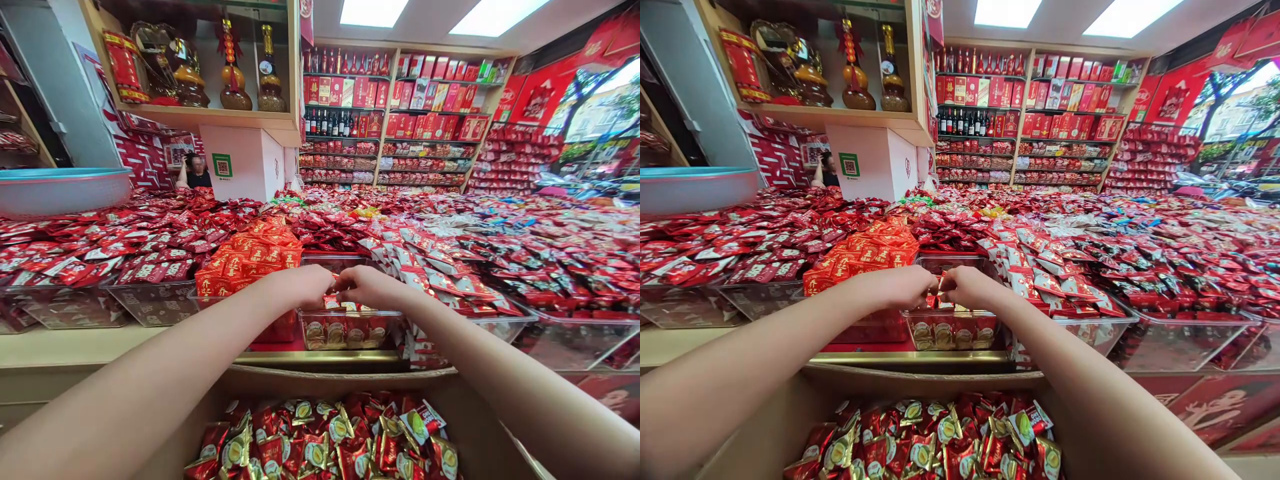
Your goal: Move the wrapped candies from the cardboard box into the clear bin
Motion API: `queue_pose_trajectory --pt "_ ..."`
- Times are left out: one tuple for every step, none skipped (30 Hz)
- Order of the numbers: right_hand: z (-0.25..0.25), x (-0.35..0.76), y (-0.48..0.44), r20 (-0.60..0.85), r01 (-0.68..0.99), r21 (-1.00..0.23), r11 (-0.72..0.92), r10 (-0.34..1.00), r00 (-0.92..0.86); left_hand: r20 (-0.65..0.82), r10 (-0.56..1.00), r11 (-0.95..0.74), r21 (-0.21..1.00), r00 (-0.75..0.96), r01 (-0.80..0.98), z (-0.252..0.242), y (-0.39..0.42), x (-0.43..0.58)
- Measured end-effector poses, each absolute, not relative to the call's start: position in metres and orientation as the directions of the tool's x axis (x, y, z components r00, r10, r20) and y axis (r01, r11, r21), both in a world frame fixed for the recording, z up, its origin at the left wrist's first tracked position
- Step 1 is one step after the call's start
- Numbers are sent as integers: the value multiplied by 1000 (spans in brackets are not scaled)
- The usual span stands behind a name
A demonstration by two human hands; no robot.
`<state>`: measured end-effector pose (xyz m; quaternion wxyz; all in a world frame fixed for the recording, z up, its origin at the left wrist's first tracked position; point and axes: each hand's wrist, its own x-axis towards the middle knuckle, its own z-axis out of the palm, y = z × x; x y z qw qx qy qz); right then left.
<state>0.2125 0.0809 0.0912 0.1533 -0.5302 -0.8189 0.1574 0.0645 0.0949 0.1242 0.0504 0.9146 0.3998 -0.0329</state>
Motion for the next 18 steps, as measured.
queue_pose_trajectory --pt "95 214 68 131 810 -434 395 917 -377 -52 718 -692 56 694 720 128 87 56" --pt "94 216 54 147 784 -465 411 909 -389 -6 711 -702 55 704 710 129 77 47" --pt "88 216 40 122 745 -512 427 895 -429 19 708 -706 57 706 706 127 67 37" --pt "76 215 27 58 695 -572 435 867 -496 14 695 -718 80 719 692 120 57 28" --pt "58 212 16 -32 654 -627 424 824 -565 -46 671 -724 175 740 668 110 46 20" --pt "35 207 7 -131 641 -655 400 775 -618 -162 631 -708 280 759 648 95 36 13" --pt "7 201 -1 -207 653 -649 390 736 -645 -305 566 -681 352 766 643 78 27 8" --pt "-23 193 -6 -250 692 -596 408 724 -642 -412 521 -665 353 747 658 59 19 4" --pt "-53 185 -10 -277 763 -496 414 758 -591 -488 510 -666 298 709 684 39 12 2" --pt "-80 176 -13 -284 821 -381 425 791 -541 -544 520 -671 217 658 709 21 6 1" --pt "-103 169 -16 -278 855 -276 440 815 -509 -598 523 -669 154 607 727 5 2 0" --pt "-121 162 -19 -237 870 -191 454 839 -490 -638 517 -668 115 570 735 -8 -2 0" --pt "-134 157 -22 -205 873 -132 470 848 -488 -657 519 -666 89 546 741 -17 -4 0" --pt "-141 153 -24 -190 865 -107 490 844 -501 -669 513 -662 89 537 744 -23 -5 -1" --pt "-144 151 -25 -188 858 -113 501 837 -514 -661 515 -655 106 545 748 -26 -4 -1" --pt "-144 150 -26 -198 855 -143 499 832 -518 -639 521 -643 141 566 752 -27 -3 -2" --pt "-143 150 -26 -212 854 -192 483 830 -516 -606 533 -626 187 591 757 -27 -1 -4" --pt "-141 152 -24 -222 855 -248 455 833 -508 -562 554 -600 241 614 763 -26 2 -5"
